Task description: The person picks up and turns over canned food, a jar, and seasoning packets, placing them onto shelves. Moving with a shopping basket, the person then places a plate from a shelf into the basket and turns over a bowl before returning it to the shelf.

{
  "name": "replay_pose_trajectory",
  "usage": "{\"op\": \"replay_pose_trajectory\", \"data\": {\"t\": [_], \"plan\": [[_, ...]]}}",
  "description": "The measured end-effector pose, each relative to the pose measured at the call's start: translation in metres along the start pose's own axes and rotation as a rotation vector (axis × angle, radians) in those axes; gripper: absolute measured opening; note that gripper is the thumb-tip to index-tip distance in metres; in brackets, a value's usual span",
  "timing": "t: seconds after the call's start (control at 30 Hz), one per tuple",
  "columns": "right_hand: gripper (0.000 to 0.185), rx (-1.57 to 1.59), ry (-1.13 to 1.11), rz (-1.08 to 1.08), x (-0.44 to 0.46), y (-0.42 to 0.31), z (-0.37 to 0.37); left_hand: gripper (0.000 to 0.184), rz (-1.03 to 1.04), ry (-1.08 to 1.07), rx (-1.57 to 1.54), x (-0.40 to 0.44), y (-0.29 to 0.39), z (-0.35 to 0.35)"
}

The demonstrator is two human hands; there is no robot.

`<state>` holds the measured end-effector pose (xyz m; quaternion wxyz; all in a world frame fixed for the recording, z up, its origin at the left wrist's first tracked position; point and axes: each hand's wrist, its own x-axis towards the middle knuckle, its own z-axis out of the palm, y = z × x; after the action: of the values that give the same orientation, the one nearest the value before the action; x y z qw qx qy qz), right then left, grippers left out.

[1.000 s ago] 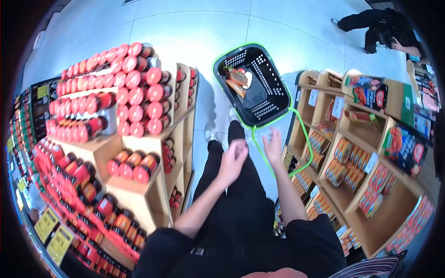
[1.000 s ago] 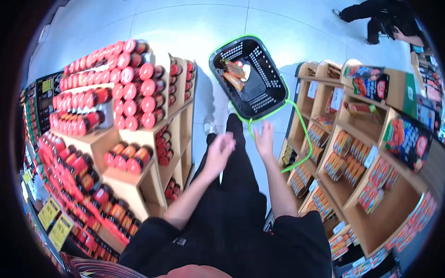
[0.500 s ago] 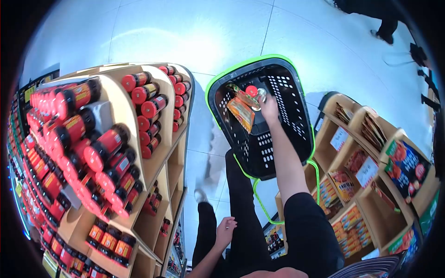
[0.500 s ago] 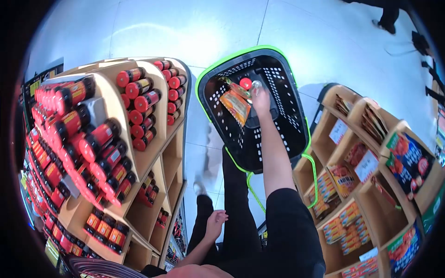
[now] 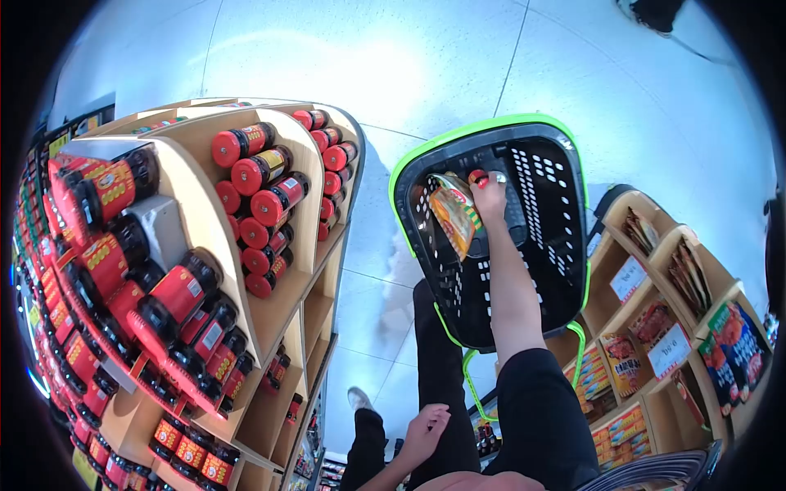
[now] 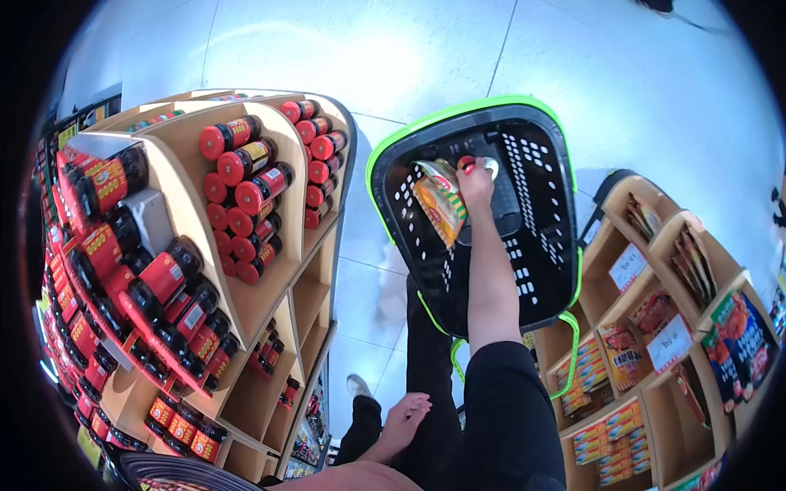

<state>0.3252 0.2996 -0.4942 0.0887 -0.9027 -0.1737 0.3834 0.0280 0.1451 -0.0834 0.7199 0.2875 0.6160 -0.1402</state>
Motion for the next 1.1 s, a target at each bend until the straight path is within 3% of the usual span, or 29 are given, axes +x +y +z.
{"op": "replay_pose_trajectory", "data": {"t": [0.17,0.23,0.3,0.33,0.4,0.43,0.57,0.67,0.7,0.77,0.83,0.87,0.97,1.03,1.07,1.1], "plan": [[0.048,0.277,0.263,-0.282,-0.124,0.007,-0.084,0.028,0.142,-0.002,0.016,-0.018,0.049,-0.012],[0.044,0.315,0.126,-0.238,-0.202,-0.025,-0.149,0.031,0.308,0.010,0.059,-0.029,0.061,-0.017],[0.046,0.330,0.040,-0.438,-0.272,-0.034,-0.194,0.051,0.440,-0.011,0.266,-0.052,0.087,-0.030],[0.046,0.325,-0.011,-0.513,-0.310,-0.044,-0.217,0.051,0.480,-0.003,0.260,-0.071,0.103,-0.034],[0.047,0.308,-0.133,-0.613,-0.379,-0.070,-0.256,0.076,0.831,0.213,0.836,-0.115,0.136,-0.048],[0.048,0.289,-0.218,-0.632,-0.414,-0.083,-0.274,0.091,0.821,0.167,0.926,-0.135,0.142,-0.057],[0.066,0.243,-0.343,-0.757,-0.549,-0.134,-0.326,0.086,1.010,0.239,1.023,-0.206,0.140,-0.088],[0.077,0.327,-0.238,-0.877,-0.634,-0.158,-0.334,0.069,1.183,0.168,0.741,-0.252,0.118,-0.117],[0.084,0.400,-0.304,-0.814,-0.659,-0.166,-0.337,0.064,1.124,0.107,0.623,-0.274,0.110,-0.125],[0.091,0.675,-0.190,-0.968,-0.696,-0.175,-0.322,0.064,1.038,0.016,0.315,-0.328,0.107,-0.142],[0.097,1.092,-0.311,-0.919,-0.743,-0.198,-0.311,0.069,1.123,-0.009,0.060,-0.361,0.094,-0.156],[0.098,1.096,-0.290,-0.976,-0.761,-0.211,-0.306,0.073,1.220,-0.031,-0.069,-0.375,0.093,-0.162],[0.098,1.077,-0.207,-1.105,-0.815,-0.235,-0.296,0.056,1.175,-0.297,-0.585,-0.422,0.085,-0.178],[0.097,0.776,-0.029,-1.282,-0.841,-0.239,-0.289,0.051,1.216,-0.341,-0.627,-0.439,0.078,-0.195],[0.096,0.571,0.112,-1.397,-0.853,-0.241,-0.289,0.051,1.314,-0.224,-0.615,-0.450,0.076,-0.197],[0.096,0.560,0.099,-1.414,-0.867,-0.244,-0.289,0.049,1.330,-0.223,-0.672,-0.461,0.073,-0.201]]}}
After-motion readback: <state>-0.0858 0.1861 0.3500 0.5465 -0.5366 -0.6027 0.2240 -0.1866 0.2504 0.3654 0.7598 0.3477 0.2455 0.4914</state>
